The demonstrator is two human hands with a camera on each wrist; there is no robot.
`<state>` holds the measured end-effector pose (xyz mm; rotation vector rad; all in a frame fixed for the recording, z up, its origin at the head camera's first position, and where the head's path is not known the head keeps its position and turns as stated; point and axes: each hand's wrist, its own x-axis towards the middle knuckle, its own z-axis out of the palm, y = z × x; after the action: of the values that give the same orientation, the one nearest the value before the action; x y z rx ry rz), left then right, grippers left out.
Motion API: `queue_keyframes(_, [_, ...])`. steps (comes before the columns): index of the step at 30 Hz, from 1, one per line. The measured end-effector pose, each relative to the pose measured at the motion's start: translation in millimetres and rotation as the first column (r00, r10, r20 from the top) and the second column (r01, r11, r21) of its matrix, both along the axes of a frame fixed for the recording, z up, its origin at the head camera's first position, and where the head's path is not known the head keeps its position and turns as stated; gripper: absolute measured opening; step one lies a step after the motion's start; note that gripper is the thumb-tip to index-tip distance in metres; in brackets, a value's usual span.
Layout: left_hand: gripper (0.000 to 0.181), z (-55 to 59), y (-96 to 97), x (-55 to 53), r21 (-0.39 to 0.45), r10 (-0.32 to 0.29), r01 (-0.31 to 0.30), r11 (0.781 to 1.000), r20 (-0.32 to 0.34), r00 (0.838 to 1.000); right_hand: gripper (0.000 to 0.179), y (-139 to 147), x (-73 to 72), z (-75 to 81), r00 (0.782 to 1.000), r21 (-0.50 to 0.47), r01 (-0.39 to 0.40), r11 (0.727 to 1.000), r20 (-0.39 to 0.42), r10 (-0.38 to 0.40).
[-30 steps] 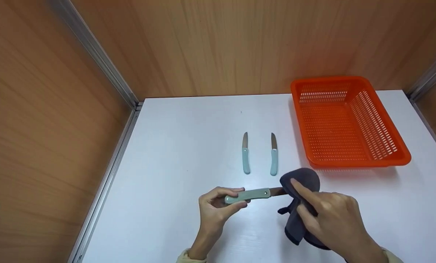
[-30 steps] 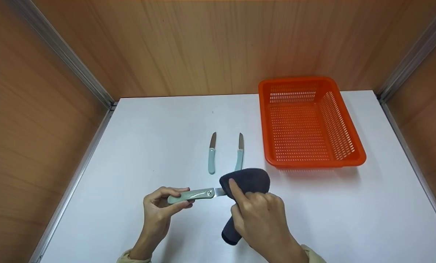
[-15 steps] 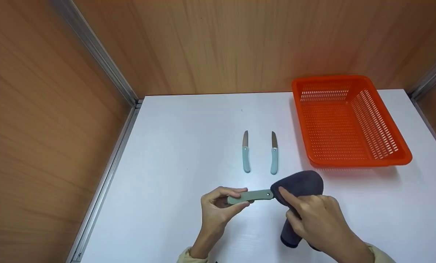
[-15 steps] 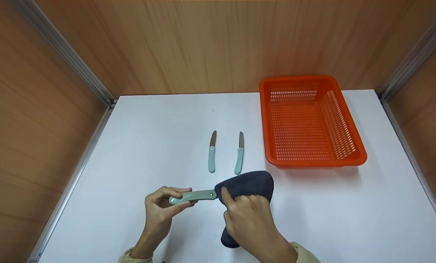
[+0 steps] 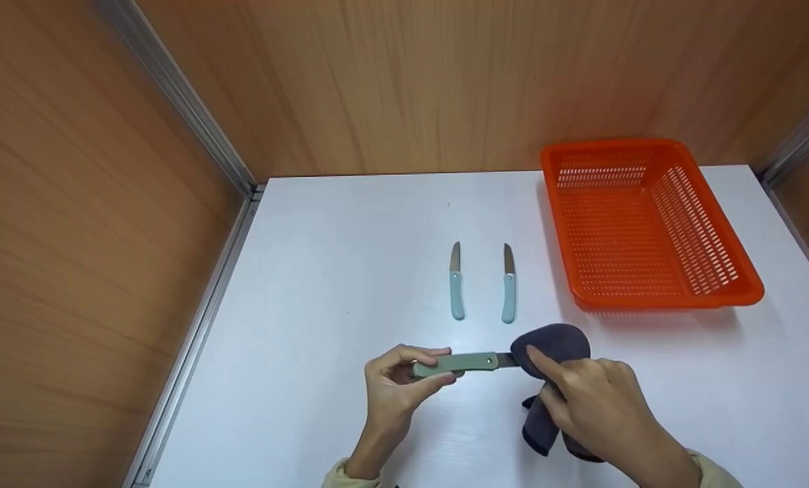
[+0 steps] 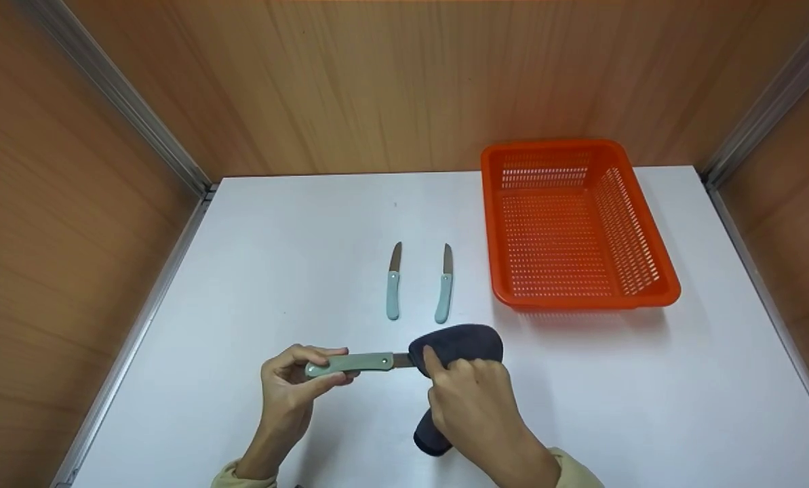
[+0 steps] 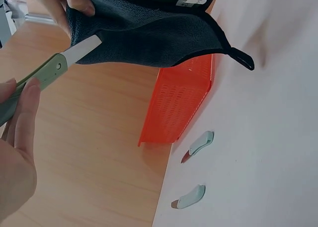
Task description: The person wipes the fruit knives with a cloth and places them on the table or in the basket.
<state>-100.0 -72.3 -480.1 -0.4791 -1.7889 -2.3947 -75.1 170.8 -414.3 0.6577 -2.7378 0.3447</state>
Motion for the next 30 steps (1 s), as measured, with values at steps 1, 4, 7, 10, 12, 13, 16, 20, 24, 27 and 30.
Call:
queue_keyframes(1, [0.026, -0.1, -0.3, 0.2, 0.000, 0.004, -0.004, 1.000, 0.005, 1.000, 0.039, 1, -0.3, -0.6, 1.000, -0.005, 0.001, 1.000, -0.001, -0.001])
queue_keyframes(4, [0.026, 0.6, -1.4, 1.1, 0.008, 0.013, -0.013, 1.000, 0.015, 1.000, 0.039, 4, -1.4, -2.5, 1.000, -0.009, 0.002, 1.000, -0.030, -0.003])
queue_keyframes(7, [0.027, 0.7, -2.4, 1.6, 0.023, 0.007, -0.007, 1.000, 0.012, 1.000, 0.039, 7, -2.3, -4.2, 0.999, -0.012, 0.010, 1.000, -0.046, -0.011])
queue_keyframes(10, [0.027, 0.9, -4.3, 1.7, 0.023, 0.002, -0.002, 1.000, -0.005, 1.000, 0.038, 9, -2.9, -5.7, 0.999, -0.013, 0.025, 1.000, -0.032, -0.026])
queue_keyframes(12, [0.026, 0.9, -5.5, 1.6, 0.018, 0.001, -0.001, 1.000, -0.017, 1.000, 0.038, 11, -3.2, -6.8, 0.999, -0.009, 0.039, 0.999, -0.013, -0.039])
queue_keyframes(13, [0.026, 0.8, -6.1, 1.6, 0.017, 0.001, -0.001, 1.000, -0.020, 1.000, 0.038, 12, -3.3, -7.3, 0.999, -0.005, 0.046, 0.999, 0.002, -0.046])
queue_keyframes(16, [0.025, 0.3, -7.8, 1.8, 0.011, 0.014, -0.014, 1.000, -0.018, 1.000, 0.039, 15, -3.1, -8.3, 0.997, -0.003, 0.064, 0.998, 0.051, -0.064])
queue_keyframes(20, [0.025, -0.1, -9.8, 1.6, 0.008, 0.048, -0.048, 0.999, -0.007, 0.999, 0.039, 19, -2.8, -8.5, 0.989, -0.004, 0.093, 0.996, 0.116, -0.092])
queue_keyframes(24, [0.025, 0.9, -11.4, 0.3, 0.004, 0.074, -0.074, 0.997, -0.013, 0.997, 0.038, 23, -1.9, -9.5, 0.980, 0.013, 0.118, 0.993, 0.163, -0.118])
queue_keyframes(27, [0.025, 1.3, -11.7, -0.6, 0.009, 0.075, -0.075, 0.997, -0.007, 0.997, 0.037, 25, -1.3, -10.4, 0.972, 0.019, 0.131, 0.991, 0.193, -0.132])
queue_keyframes(30, [0.024, 1.1, -11.7, -0.8, 0.028, 0.065, -0.065, 0.997, 0.011, 0.998, 0.037, 26, -1.0, -11.4, 0.969, 0.016, 0.135, 0.991, 0.206, -0.135])
